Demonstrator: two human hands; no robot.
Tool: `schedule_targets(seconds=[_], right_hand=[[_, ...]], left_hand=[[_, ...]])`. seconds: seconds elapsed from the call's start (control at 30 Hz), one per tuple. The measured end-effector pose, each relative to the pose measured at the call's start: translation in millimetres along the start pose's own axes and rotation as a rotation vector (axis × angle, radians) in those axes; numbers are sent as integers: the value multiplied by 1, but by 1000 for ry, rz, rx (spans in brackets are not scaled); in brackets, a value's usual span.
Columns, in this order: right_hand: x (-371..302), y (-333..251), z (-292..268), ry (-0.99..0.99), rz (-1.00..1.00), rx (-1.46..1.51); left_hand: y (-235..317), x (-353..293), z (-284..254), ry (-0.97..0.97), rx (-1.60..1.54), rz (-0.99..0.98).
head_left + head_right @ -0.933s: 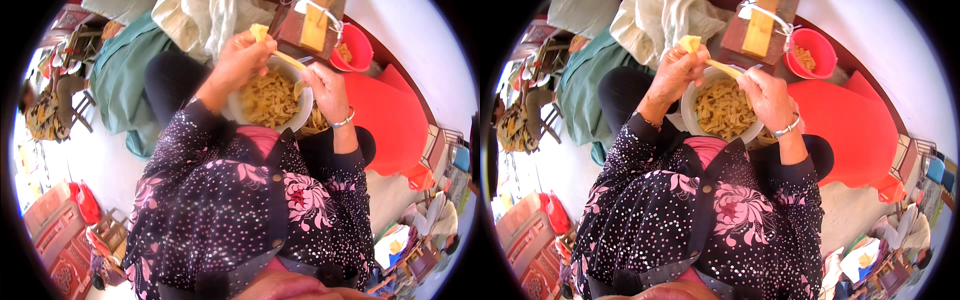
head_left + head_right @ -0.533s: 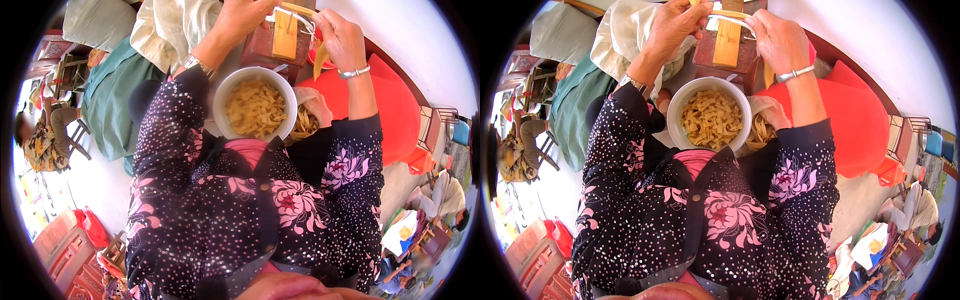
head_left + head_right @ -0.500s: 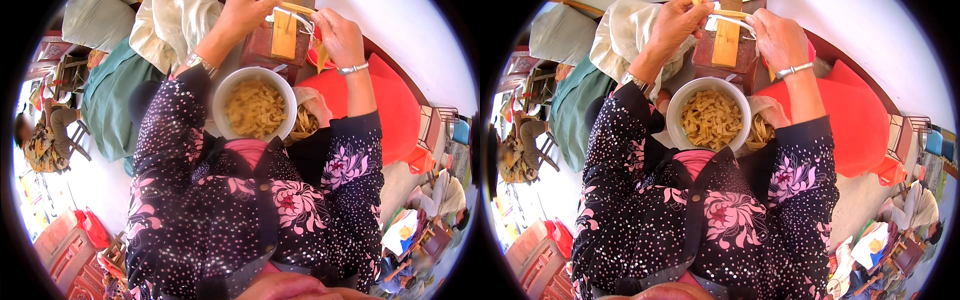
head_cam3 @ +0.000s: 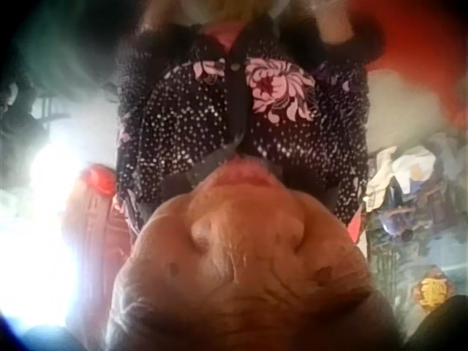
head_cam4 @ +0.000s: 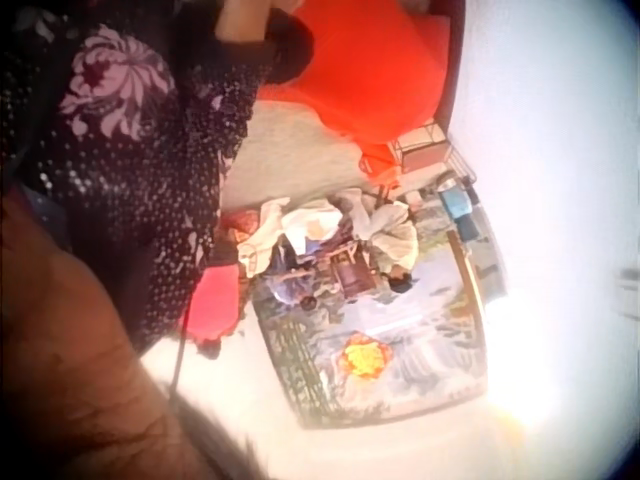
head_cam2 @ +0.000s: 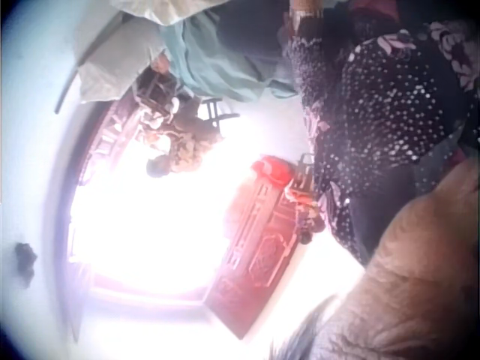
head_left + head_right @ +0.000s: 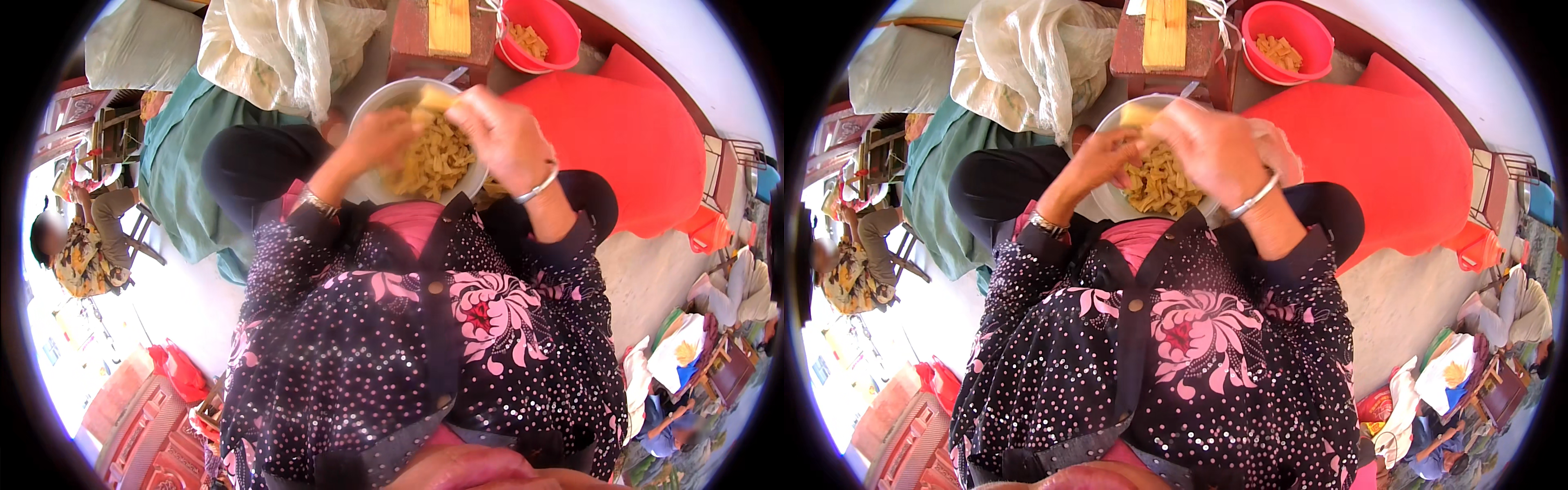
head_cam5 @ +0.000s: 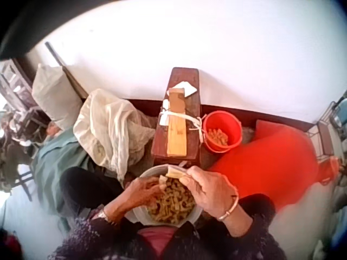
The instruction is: The person slices strips of plant material using a small fixed-blade slicer tool, placing the pieces into a white bowl and a plastic bag.
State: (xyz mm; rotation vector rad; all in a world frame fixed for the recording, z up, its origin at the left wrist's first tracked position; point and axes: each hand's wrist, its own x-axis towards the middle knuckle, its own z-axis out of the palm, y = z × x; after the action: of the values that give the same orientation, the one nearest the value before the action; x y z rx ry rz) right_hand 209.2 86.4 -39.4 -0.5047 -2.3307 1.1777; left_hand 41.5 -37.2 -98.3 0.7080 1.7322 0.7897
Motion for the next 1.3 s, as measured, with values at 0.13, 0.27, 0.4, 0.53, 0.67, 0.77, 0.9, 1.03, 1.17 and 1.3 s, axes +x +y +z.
schedule_targets(seconds=[0.13,0.27,0.4,0.53,0.67,0.77,0.9,1.03,1.17,1.3], right_hand=[[-30,-9,57,-94,-156,59],[-54,-9,91,-294,-86,244],[-56,-12,90,-406,100,611],[-61,-7,98,-436,364,993],[-61,1,99,-366,501,1239],[-61,6,100,-435,559,1361],[-60,11,100,-473,602,1396],[-60,14,101,-366,648,1578],[-56,13,98,-70,567,1304],[-42,7,87,168,334,551]], left_hand=[[-50,-3,26,-196,-157,320],[-32,-4,31,-384,-723,-181],[-47,5,25,-506,-1089,-222],[-45,7,8,-437,-1102,-240],[-40,3,3,-243,-1004,-104],[-37,2,7,-89,-961,-65],[-39,2,3,-94,-920,-79],[-33,-3,3,130,-761,-133],[-36,-8,-8,-87,-914,-134],[-51,0,-15,-411,-1016,-96]])
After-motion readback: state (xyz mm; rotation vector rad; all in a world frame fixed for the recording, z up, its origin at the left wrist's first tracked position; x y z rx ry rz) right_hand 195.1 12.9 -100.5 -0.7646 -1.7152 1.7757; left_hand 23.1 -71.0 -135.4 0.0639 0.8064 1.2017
